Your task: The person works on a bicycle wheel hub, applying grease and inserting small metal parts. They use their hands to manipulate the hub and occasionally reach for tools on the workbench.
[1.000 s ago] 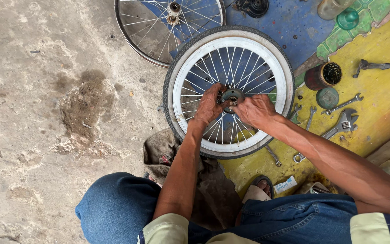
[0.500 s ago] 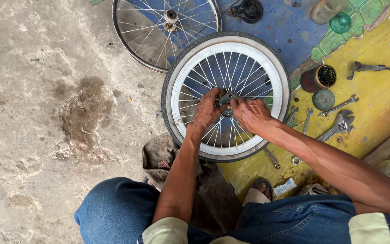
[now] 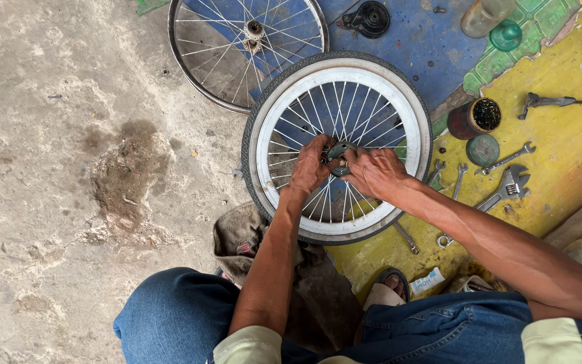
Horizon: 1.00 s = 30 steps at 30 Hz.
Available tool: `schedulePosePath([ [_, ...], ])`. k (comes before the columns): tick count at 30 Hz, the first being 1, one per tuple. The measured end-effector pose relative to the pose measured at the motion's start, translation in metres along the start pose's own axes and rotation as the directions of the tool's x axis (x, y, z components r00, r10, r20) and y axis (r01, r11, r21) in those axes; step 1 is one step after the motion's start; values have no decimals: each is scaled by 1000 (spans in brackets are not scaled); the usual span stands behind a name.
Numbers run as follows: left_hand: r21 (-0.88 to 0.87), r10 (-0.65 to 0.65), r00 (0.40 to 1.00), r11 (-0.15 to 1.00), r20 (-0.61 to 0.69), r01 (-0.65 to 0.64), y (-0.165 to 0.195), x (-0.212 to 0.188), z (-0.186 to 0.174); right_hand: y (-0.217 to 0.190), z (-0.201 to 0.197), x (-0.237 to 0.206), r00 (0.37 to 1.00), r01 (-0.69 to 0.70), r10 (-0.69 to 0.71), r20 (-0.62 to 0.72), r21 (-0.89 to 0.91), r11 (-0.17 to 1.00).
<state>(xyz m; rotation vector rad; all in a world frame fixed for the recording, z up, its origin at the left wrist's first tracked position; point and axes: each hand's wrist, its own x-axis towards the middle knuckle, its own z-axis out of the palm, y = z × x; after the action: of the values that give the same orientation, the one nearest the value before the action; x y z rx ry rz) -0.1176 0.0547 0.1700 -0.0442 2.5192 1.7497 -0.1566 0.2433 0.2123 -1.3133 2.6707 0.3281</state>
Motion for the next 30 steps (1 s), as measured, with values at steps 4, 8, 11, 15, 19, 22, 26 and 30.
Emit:
schedulePosePath([
  [4, -16, -20, 1000, 1000, 8, 20, -2, 2, 2, 3, 4, 1, 984, 110, -117, -131, -67, 992],
  [8, -36, 3, 1000, 999, -6, -3, -3, 4, 7, 4, 2, 4, 971, -30, 33, 239, -14, 999],
  [11, 46, 50, 998, 998, -42, -48, -6, 5, 10, 3, 0, 2, 935, -72, 84, 344, -47, 996],
  [15, -7, 33, 999, 999, 2, -33, -13, 5, 14, 5, 8, -2, 980, 67, -61, -192, 28, 997],
  [19, 2, 81, 997, 997, -10, -81, -14, 8, 17, 6, 17, 3, 998, 61, -63, -11, -122, 991],
  [22, 19, 48, 999, 999, -6, -48, -10, 6, 17, 4, 13, 3, 984, -47, 49, 170, -21, 999],
  [26, 28, 27, 999, 999, -33, -26, -1, 4, 14, 4, 0, -2, 992, -87, 85, 88, 22, 996],
  [30, -27, 27, 1000, 999, -9, -27, 3, 3, 13, 7, -1, -7, 991, 65, -79, -109, -122, 990],
])
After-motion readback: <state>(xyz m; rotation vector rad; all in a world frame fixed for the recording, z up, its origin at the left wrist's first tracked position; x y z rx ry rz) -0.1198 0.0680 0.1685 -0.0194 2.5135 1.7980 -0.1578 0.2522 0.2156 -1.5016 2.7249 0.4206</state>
